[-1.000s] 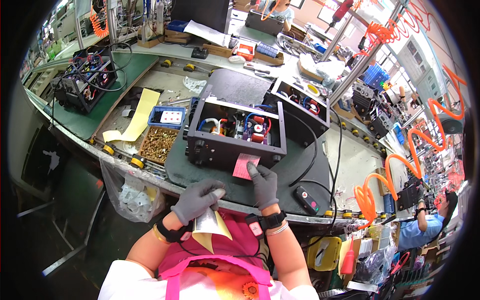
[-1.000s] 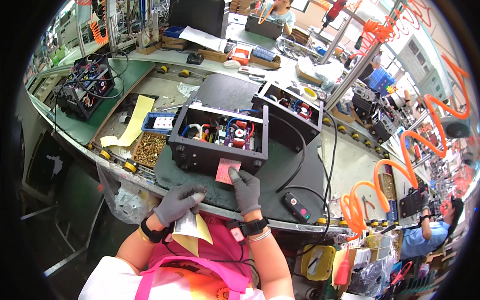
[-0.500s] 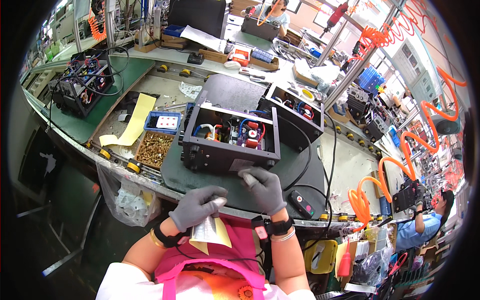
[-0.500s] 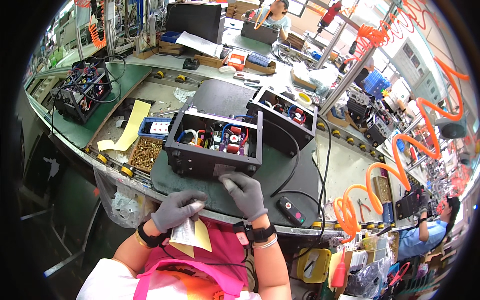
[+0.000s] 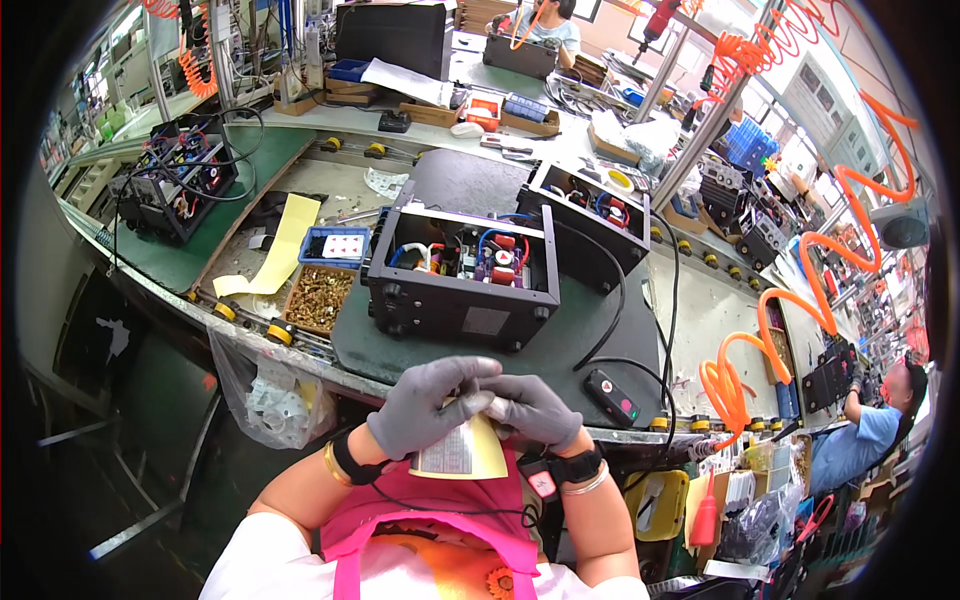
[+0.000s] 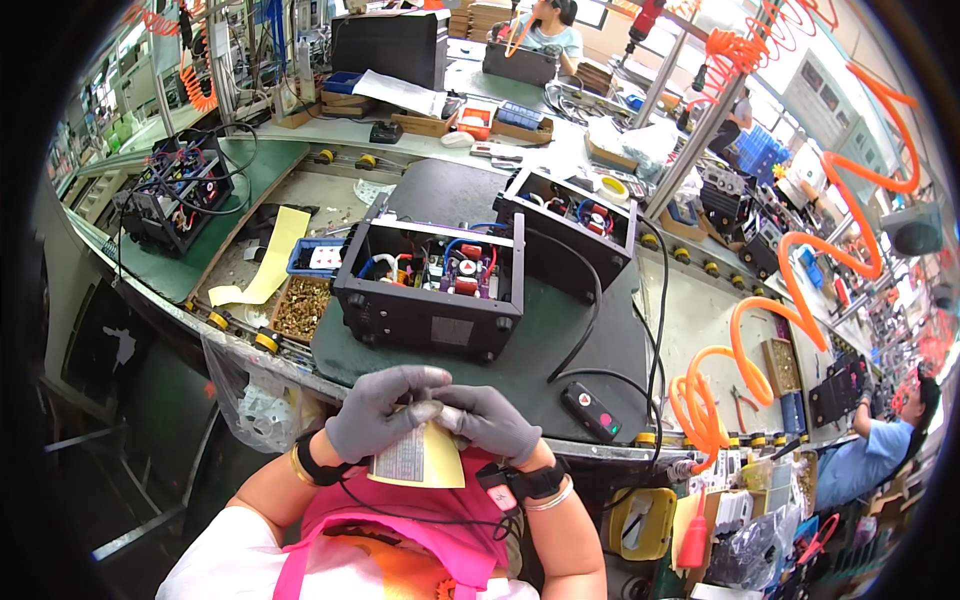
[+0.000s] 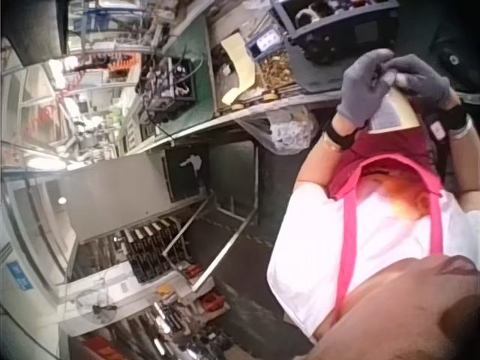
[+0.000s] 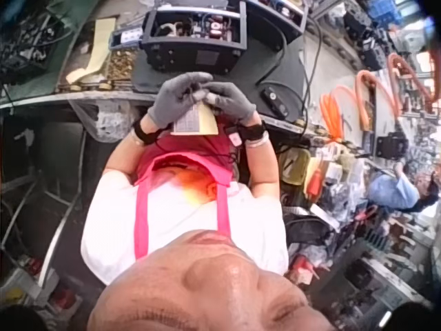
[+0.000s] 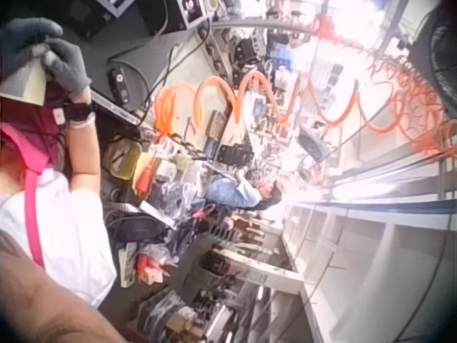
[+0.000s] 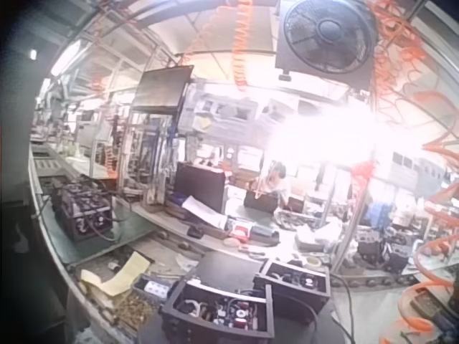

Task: Assembling, cleaning, and labeling industrial power inverter components on a production line workbench.

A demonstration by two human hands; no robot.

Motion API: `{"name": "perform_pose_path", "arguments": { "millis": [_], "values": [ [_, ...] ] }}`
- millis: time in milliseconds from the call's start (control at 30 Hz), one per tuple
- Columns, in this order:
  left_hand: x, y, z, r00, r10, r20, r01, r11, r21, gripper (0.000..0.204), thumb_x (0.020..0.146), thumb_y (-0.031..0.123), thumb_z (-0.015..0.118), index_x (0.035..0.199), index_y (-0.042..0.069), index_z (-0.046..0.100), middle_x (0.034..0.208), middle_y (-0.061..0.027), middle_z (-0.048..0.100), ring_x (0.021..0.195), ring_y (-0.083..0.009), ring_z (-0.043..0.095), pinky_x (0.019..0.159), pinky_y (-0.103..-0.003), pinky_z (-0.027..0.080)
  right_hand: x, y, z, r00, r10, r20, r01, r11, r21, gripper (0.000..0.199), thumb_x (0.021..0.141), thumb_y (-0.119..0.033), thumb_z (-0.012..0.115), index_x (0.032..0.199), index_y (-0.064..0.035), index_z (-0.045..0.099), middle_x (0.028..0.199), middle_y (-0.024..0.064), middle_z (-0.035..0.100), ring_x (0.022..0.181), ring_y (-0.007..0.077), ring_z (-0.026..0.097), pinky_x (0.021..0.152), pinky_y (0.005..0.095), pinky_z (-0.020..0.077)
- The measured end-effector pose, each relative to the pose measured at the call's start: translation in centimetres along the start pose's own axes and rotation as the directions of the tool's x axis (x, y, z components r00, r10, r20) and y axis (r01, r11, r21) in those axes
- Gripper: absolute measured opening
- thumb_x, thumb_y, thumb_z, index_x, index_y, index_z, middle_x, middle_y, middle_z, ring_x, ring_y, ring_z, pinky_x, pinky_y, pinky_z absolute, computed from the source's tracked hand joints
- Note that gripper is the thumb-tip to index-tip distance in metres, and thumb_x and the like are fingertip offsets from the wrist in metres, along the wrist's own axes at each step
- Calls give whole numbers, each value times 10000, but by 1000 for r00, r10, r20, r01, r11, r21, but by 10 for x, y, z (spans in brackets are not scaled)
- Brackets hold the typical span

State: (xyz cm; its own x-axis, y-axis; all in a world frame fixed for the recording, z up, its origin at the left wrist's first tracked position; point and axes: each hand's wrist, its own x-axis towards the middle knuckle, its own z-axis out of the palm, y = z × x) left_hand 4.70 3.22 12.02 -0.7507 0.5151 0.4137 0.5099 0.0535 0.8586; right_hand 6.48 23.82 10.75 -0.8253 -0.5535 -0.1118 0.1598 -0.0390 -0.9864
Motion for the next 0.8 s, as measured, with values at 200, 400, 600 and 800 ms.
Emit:
{"name": "perform_pose_path", "arguments": {
  "millis": [200,400,600,800],
  "values": [
    [22,12,-18,980,-93,174,88,996,34,435,795,102,718,1194,19,566,985,-71,635,904,-118,608,805,-263,493,-28,-54,-17,774,-596,-215,181,533,-826,222,754,-6,674,973,-42,691,869,123,644,774,256,656,684,334,530],
    [19,26,3,993,-63,101,54,995,81,340,780,151,758,1062,16,624,885,-113,656,761,-143,624,680,-281,506,-35,-49,7,633,-766,-117,236,334,-913,372,714,-50,730,1082,-53,670,1086,176,621,937,314,653,798,354,550],
    [13,33,34,1000,17,14,-20,980,199,352,750,254,776,983,39,625,812,-164,646,749,-330,647,643,-373,516,-58,-30,20,757,-624,-194,217,520,-826,353,805,10,602,1156,41,608,926,182,650,808,318,660,712,338,529],
    [20,29,43,997,-64,41,55,979,194,378,752,269,770,1010,37,621,818,-158,657,753,-318,661,660,-361,529,-59,-26,6,672,-713,-201,242,468,-850,339,822,-4,596,1155,57,600,900,195,662,772,305,668,690,335,535]
  ]
}}
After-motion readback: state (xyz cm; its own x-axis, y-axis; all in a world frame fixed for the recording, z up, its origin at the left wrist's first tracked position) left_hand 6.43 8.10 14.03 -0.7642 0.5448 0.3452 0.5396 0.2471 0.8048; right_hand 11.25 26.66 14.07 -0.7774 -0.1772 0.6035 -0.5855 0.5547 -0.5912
